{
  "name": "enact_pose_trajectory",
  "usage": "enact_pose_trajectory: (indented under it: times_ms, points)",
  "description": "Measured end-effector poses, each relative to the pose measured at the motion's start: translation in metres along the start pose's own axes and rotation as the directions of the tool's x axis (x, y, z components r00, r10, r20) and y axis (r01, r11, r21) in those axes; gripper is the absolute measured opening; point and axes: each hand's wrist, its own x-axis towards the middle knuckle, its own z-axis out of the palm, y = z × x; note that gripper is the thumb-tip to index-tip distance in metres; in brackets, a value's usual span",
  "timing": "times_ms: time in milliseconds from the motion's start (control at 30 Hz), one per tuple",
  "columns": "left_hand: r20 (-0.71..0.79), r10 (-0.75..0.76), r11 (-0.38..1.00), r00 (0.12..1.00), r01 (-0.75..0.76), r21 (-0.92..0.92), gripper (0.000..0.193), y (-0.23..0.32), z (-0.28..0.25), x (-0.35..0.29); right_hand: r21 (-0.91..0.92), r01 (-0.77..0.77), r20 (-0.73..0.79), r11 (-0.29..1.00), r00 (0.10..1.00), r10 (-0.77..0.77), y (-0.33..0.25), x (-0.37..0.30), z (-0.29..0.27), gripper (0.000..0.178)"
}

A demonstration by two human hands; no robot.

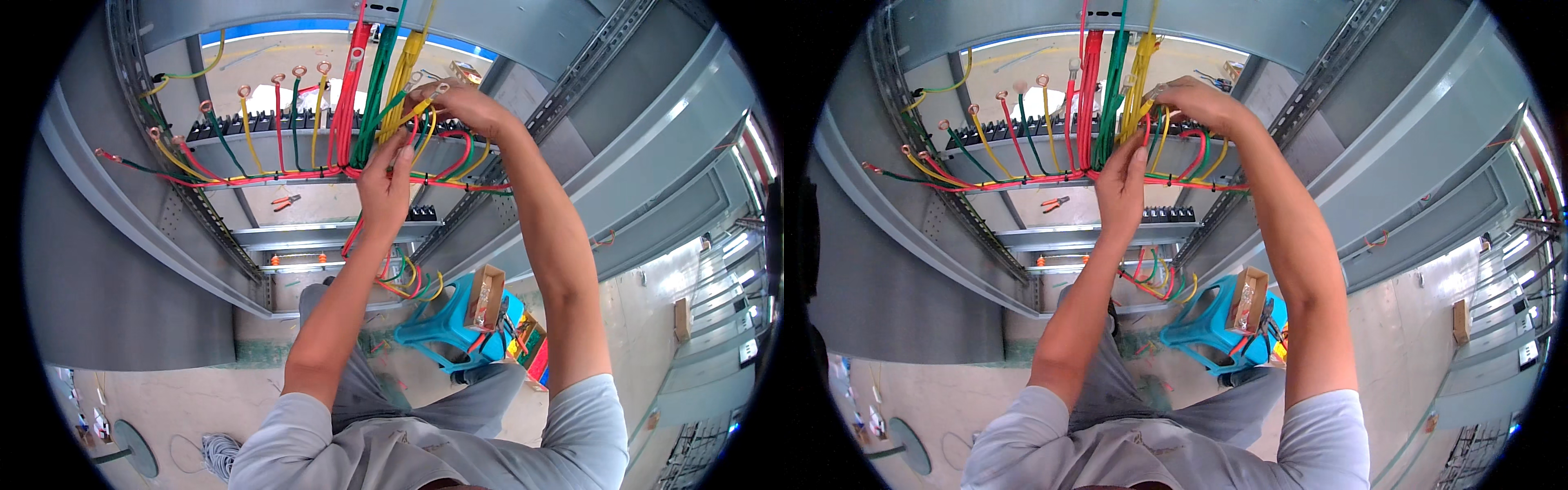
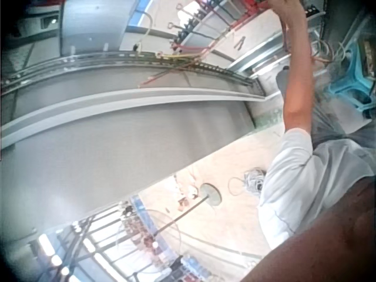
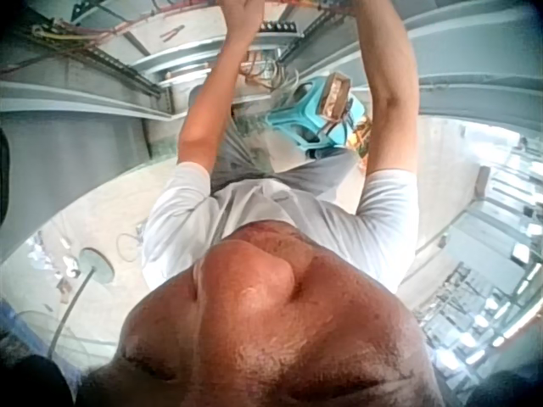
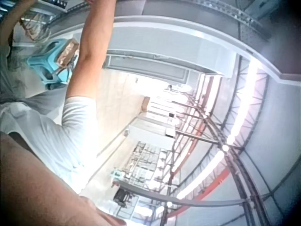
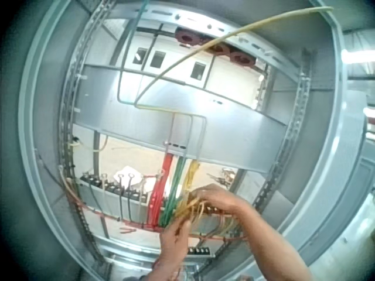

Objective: The person connects multiple colored wires to terminals inside an electrical cabinet. They use pliers to strip wire ends and attach them to the terminal block, then organize the wires within the cabinet.

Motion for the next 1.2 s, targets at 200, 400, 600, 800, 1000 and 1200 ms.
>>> enact_pose_trajectory:
  times_ms: [200, 400, 600, 800, 1000, 1200]
  points:
    - [0.011, 0.015, 0.999, 1.000, -0.015, 0.037, 0.031, 0.007, -0.007, -0.001, -0.060, -0.007, -0.068, 0.998, 0.998, 0.003, -0.030, -0.027, 0.009, 0.041]
    - [0.082, -0.143, 0.988, 0.986, 0.147, -0.043, 0.030, 0.036, -0.006, 0.013, 0.143, 0.026, -0.072, 0.989, 0.997, -0.016, -0.009, -0.025, 0.003, 0.037]
    - [0.076, -0.139, 0.990, 0.987, 0.137, 0.035, 0.028, 0.025, -0.029, 0.002, 0.273, 0.025, -0.052, 0.962, 0.999, -0.011, -0.010, -0.012, -0.007, 0.035]
    - [0.127, -0.093, 0.994, 0.987, 0.085, 0.069, 0.025, 0.020, -0.018, 0.006, -0.319, 0.119, 0.049, 0.940, 0.993, -0.109, 0.001, -0.002, 0.004, 0.035]
    - [0.105, -0.104, 0.995, 0.989, 0.104, 0.005, 0.026, 0.018, -0.005, 0.013, -0.437, 0.147, 0.059, 0.887, 0.989, -0.134, 0.010, 0.024, 0.012, 0.041]
    - [0.048, -0.166, 0.960, 0.985, 0.172, -0.222, 0.028, 0.029, 0.015, 0.017, -0.467, 0.206, 0.034, 0.860, 0.976, -0.215, 0.001, 0.015, 0.016, 0.031]
